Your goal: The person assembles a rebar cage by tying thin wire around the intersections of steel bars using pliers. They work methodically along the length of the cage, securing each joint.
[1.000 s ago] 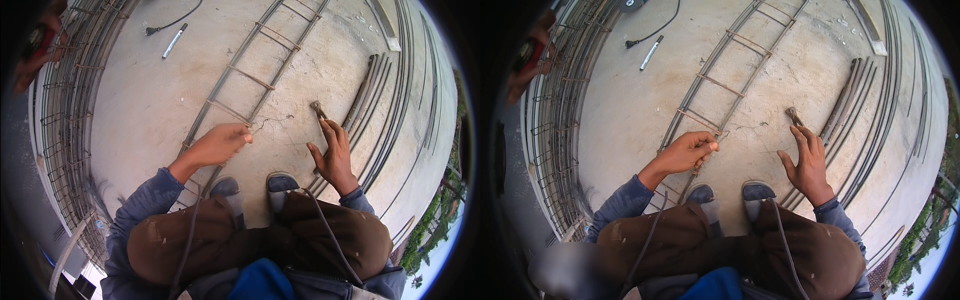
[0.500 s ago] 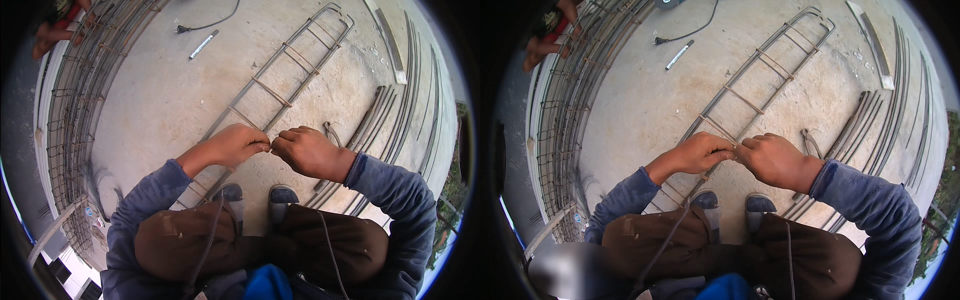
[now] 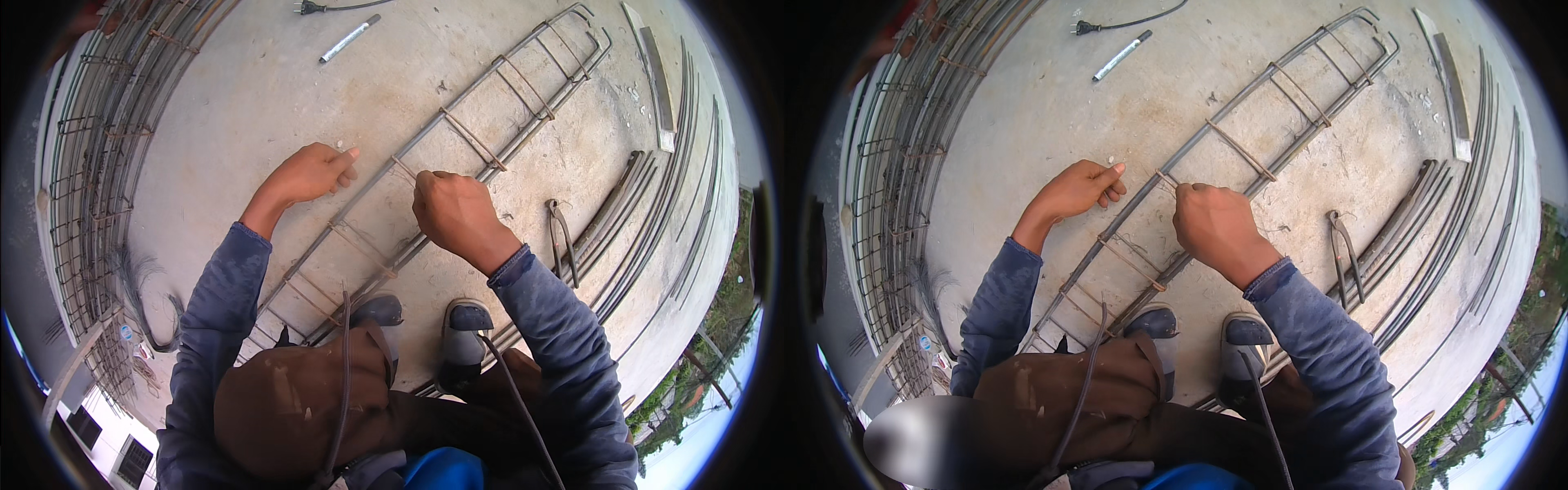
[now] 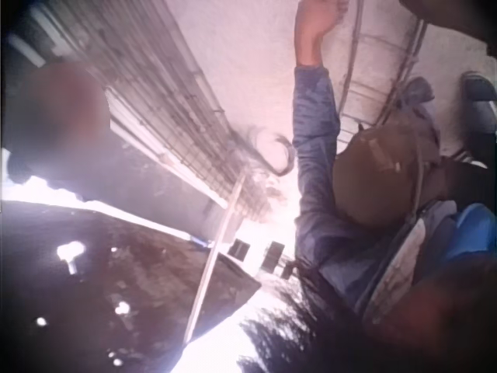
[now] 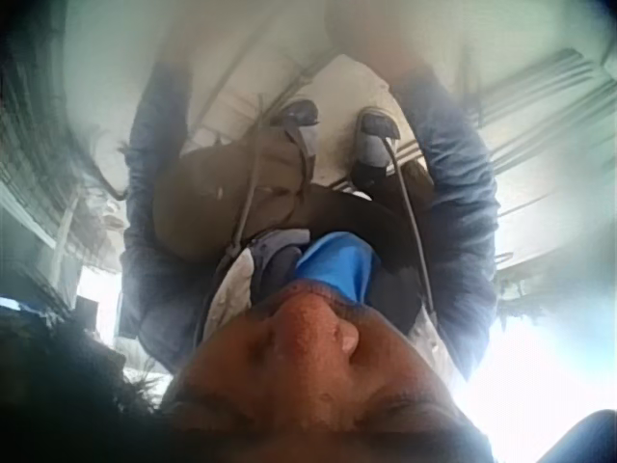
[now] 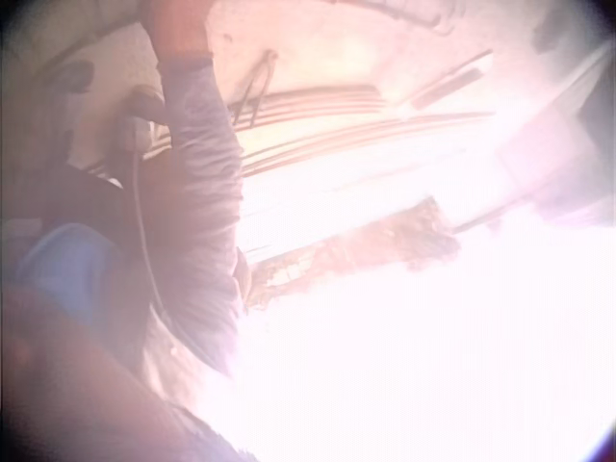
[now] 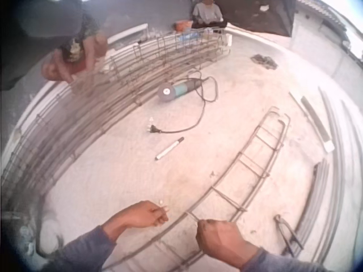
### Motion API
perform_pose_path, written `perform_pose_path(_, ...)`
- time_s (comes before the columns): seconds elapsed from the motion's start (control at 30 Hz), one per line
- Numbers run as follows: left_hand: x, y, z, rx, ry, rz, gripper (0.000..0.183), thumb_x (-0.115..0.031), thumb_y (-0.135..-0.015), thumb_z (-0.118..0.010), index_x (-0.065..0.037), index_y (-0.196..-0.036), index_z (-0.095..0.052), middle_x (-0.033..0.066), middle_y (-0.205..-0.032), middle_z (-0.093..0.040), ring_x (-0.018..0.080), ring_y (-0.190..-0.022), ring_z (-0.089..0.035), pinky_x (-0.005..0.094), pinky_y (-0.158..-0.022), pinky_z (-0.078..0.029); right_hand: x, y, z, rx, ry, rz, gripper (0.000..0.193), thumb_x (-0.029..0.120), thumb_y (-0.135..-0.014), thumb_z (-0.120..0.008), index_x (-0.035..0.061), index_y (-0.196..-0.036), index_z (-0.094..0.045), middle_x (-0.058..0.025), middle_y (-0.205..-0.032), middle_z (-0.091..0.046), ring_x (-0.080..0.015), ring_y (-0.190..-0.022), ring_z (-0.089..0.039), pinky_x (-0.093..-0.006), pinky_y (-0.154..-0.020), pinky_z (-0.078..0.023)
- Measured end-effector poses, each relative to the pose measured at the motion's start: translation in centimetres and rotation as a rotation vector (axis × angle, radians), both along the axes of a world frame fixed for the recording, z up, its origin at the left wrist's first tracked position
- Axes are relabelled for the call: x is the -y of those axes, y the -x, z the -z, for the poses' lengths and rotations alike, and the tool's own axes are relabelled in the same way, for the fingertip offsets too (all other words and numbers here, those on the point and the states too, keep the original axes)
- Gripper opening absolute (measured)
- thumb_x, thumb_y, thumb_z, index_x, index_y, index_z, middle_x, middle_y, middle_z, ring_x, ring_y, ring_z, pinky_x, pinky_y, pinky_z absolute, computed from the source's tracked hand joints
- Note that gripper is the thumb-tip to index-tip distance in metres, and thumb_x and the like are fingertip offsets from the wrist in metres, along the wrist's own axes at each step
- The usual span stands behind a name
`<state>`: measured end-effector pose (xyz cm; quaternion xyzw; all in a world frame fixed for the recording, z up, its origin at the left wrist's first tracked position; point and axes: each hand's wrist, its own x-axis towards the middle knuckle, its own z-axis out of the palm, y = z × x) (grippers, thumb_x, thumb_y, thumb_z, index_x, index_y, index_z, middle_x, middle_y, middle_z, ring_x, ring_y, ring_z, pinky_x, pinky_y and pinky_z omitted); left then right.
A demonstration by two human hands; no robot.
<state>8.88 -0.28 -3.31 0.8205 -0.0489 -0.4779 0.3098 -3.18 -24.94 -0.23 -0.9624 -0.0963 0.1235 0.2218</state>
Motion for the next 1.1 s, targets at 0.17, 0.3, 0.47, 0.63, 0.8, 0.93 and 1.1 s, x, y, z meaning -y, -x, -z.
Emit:
perform_pose_path(0.17,2.0,1.1,1.8,-0.191,0.267,-0.333,0.047,-0.036,-0.112,-0.063,0.006,-0.128,-0.074,0.0081,-0.108,-0.077,0.0125,-0.088,-0.069,0.0267,-0.083,-0.056,-2.4,0.6,2.1,0.166,0.014,0.138,0.012,0.017,-0.091,-0.070,0.0055,-0.090,-0.064,-0.0145,-0.082,-0.072,-0.0340,-0.074,-0.075,-0.0457,-0.066,-0.059)
perform_pose_path(0.3,3.9,1.4,2.5,-0.291,0.403,-0.545,0.032,-0.022,-0.108,-0.070,0.004,-0.126,-0.075,0.0057,-0.107,-0.077,0.0103,-0.089,-0.067,0.0251,-0.084,-0.056,-2.7,1.1,2.5,0.232,0.077,0.153,0.012,0.017,-0.090,-0.071,0.0067,-0.089,-0.064,-0.0130,-0.081,-0.071,-0.0315,-0.073,-0.075,-0.0450,-0.067,-0.060)
perform_pose_path(0.47,4.0,2.0,3.1,-0.128,0.451,-0.528,0.027,-0.018,-0.106,-0.073,0.003,-0.122,-0.075,0.0064,-0.104,-0.077,0.0112,-0.090,-0.069,0.0257,-0.081,-0.056,-3.0,0.5,0.8,0.133,-0.159,0.323,0.021,0.019,-0.091,-0.076,0.0008,-0.097,-0.067,-0.0159,-0.084,-0.073,-0.0364,-0.075,-0.075,-0.0468,-0.069,-0.059)
perform_pose_path(0.63,4.6,3.0,1.9,0.033,0.474,-0.508,0.022,-0.015,-0.105,-0.073,0.003,-0.116,-0.074,0.0076,-0.101,-0.076,0.0119,-0.086,-0.069,0.0269,-0.079,-0.057,-0.9,-1.2,-2.5,-0.163,-0.474,0.267,0.032,0.015,-0.089,-0.082,-0.0011,-0.113,-0.070,-0.0174,-0.094,-0.074,-0.0406,-0.085,-0.073,-0.0488,-0.076,-0.058)
perform_pose_path(0.8,4.7,3.2,1.9,-0.158,0.491,-0.687,0.020,-0.013,-0.108,-0.068,0.004,-0.118,-0.069,0.0093,-0.103,-0.076,0.0145,-0.088,-0.071,0.0283,-0.077,-0.059,1.0,-0.5,-2.2,-0.006,-0.265,-0.042,0.040,0.012,-0.086,-0.082,0.0059,-0.124,-0.069,-0.0145,-0.111,-0.068,-0.0364,-0.106,-0.069,-0.0463,-0.090,-0.058)
perform_pose_path(0.93,5.1,3.0,2.7,-0.314,0.493,-0.753,0.021,-0.013,-0.110,-0.064,0.004,-0.122,-0.066,0.0085,-0.103,-0.074,0.0154,-0.087,-0.071,0.0274,-0.075,-0.059,1.6,0.9,0.9,0.156,-0.174,-0.022,0.043,0.013,-0.084,-0.083,0.0099,-0.124,-0.069,-0.0109,-0.113,-0.064,-0.0334,-0.109,-0.067,-0.0453,-0.093,-0.057)
perform_pose_path(1.1,4.9,1.7,3.5,-0.304,0.460,-0.575,0.019,-0.016,-0.110,-0.064,0.001,-0.119,-0.066,0.0058,-0.098,-0.072,0.0132,-0.084,-0.069,0.0262,-0.074,-0.059,0.5,1.2,1.3,0.240,-0.199,0.094,0.040,0.016,-0.085,-0.084,0.0099,-0.122,-0.069,-0.0099,-0.111,-0.064,-0.0317,-0.107,-0.068,-0.0449,-0.089,-0.057)
